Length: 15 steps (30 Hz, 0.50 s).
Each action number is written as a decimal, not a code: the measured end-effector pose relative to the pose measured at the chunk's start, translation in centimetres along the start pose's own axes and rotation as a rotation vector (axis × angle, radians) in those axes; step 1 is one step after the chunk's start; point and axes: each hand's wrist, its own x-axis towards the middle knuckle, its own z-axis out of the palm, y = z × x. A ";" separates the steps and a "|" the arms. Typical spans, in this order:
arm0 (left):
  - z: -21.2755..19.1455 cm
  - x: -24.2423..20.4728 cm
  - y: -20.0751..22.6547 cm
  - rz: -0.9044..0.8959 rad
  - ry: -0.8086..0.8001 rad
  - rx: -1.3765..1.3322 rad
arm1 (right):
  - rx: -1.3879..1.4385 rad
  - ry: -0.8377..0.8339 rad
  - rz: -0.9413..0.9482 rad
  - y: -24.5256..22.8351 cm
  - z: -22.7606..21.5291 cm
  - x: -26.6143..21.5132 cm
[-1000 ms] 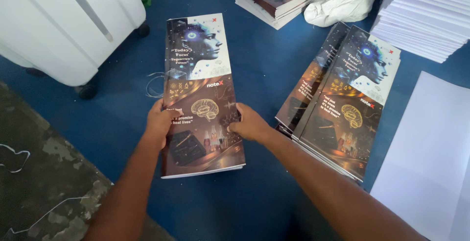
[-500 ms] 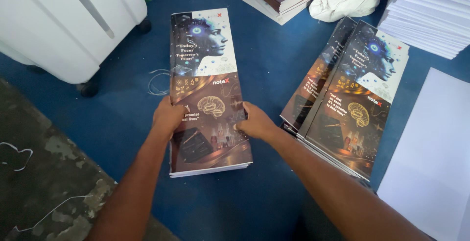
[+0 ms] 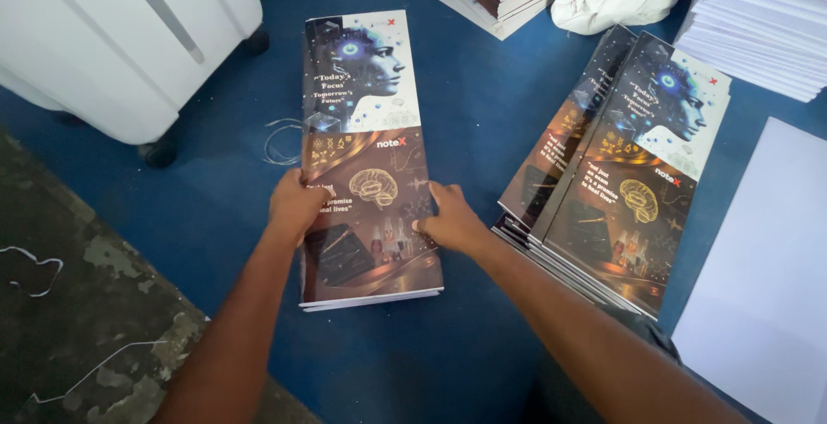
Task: The person inserts loose sheets of paper into printed booklets, closes them, and stacks them on the floor. The process is repeated multiple times with new sheets and booklets.
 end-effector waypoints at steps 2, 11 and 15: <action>0.2 0.0 -0.5 0.053 0.057 0.161 | 0.034 -0.023 0.013 -0.1 0.1 -0.3; 1.6 0.9 -3.5 0.072 -0.041 -0.286 | -0.033 -0.108 -0.060 -1.0 -0.6 0.0; 1.5 1.2 -4.2 0.062 -0.049 -0.336 | -0.087 -0.126 -0.063 -0.6 -0.2 0.6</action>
